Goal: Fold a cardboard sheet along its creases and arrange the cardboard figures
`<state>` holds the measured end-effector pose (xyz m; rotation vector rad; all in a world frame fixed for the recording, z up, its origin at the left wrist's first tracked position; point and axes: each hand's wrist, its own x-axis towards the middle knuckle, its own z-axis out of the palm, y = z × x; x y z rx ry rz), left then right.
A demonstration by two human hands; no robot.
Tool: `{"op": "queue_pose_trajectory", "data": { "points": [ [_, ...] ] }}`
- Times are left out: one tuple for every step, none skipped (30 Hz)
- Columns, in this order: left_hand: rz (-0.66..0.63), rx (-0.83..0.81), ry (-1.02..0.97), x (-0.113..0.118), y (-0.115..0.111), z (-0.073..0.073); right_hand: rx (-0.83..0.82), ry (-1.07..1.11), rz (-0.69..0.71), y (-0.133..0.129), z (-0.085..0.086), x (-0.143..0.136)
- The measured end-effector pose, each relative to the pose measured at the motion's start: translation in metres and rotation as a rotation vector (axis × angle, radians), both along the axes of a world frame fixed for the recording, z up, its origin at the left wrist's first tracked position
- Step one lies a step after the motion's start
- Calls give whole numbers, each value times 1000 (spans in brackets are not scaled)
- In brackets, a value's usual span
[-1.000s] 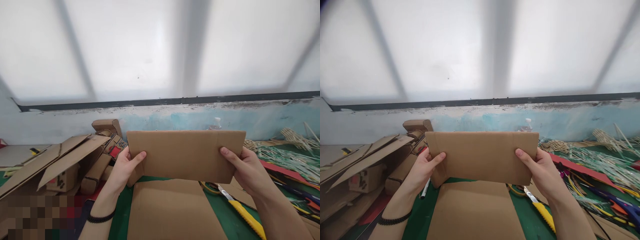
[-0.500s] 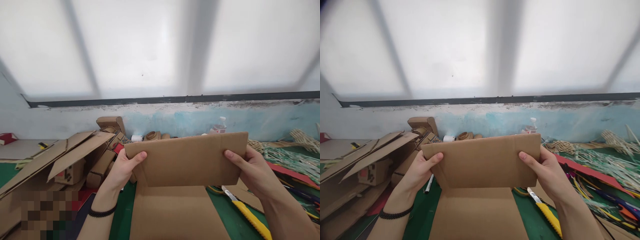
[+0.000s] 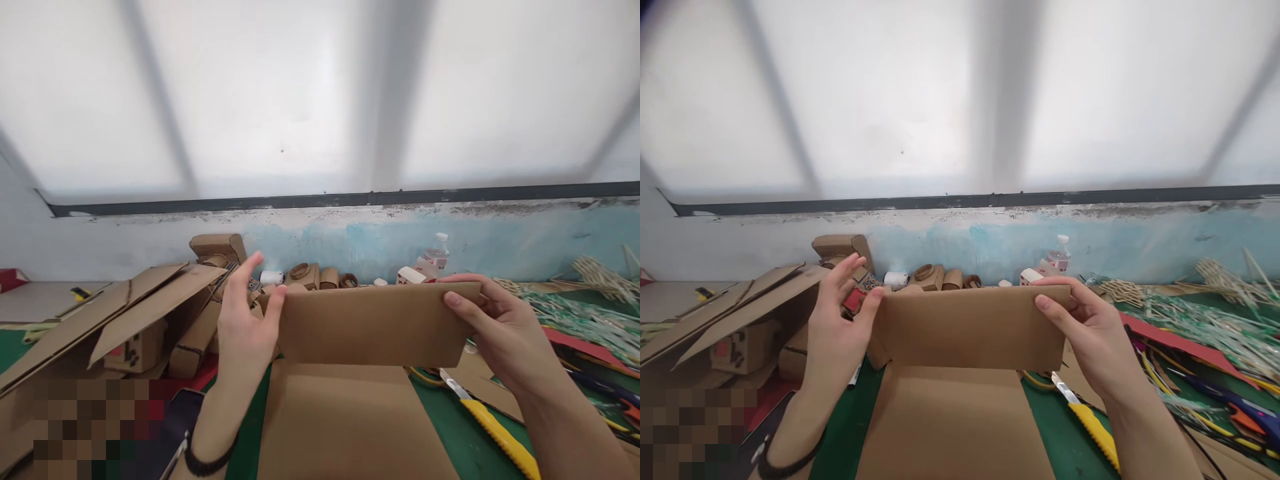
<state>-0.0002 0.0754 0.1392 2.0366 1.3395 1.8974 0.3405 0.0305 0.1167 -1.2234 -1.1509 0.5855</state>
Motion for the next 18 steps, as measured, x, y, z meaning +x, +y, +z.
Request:
{"op": "queue_pose_trajectory", "data": {
  "points": [
    [63,114,152,7,-7,0,1,-35,5,-1,2,-2],
    [75,211,302,15,-14,1,1,-72,19,-2,3,-4],
    [51,270,426,23,-22,1,4,-107,41,-4,5,-7],
    [18,282,504,31,-30,1,10,-137,72,-6,6,-10],
    [-17,274,554,37,-37,0,19,-162,110,-9,7,-14],
    [-50,257,581,42,-42,0,31,-181,152,-12,7,-18],
    [-82,232,595,46,-46,-1,45,-198,194,-15,8,-22],
    [-115,211,607,47,-48,-1,55,-217,230,-19,8,-26],
    [-149,191,613,47,-49,-2,59,-239,263,-22,9,-30],
    [-181,167,614,46,-50,-2,59,-263,289,-26,10,-33],
    [-212,142,609,45,-50,-3,61,-284,307,-29,11,-36],
    [-235,120,596,43,-49,-3,72,-301,317,-31,12,-37],
    [-251,104,571,42,-49,-3,101,-312,323,-32,14,-39],
    [-264,94,532,41,-48,-2,145,-314,317,-32,15,-39],
    [-278,88,475,40,-48,-2,194,-302,292,-31,17,-39],
    [-293,85,398,40,-48,-1,243,-277,242,-29,19,-38],
    [-307,81,304,39,-48,0,283,-240,171,-27,21,-37],
    [-318,68,205,39,-48,1,308,-194,87,-24,22,-36]
  ]
}}
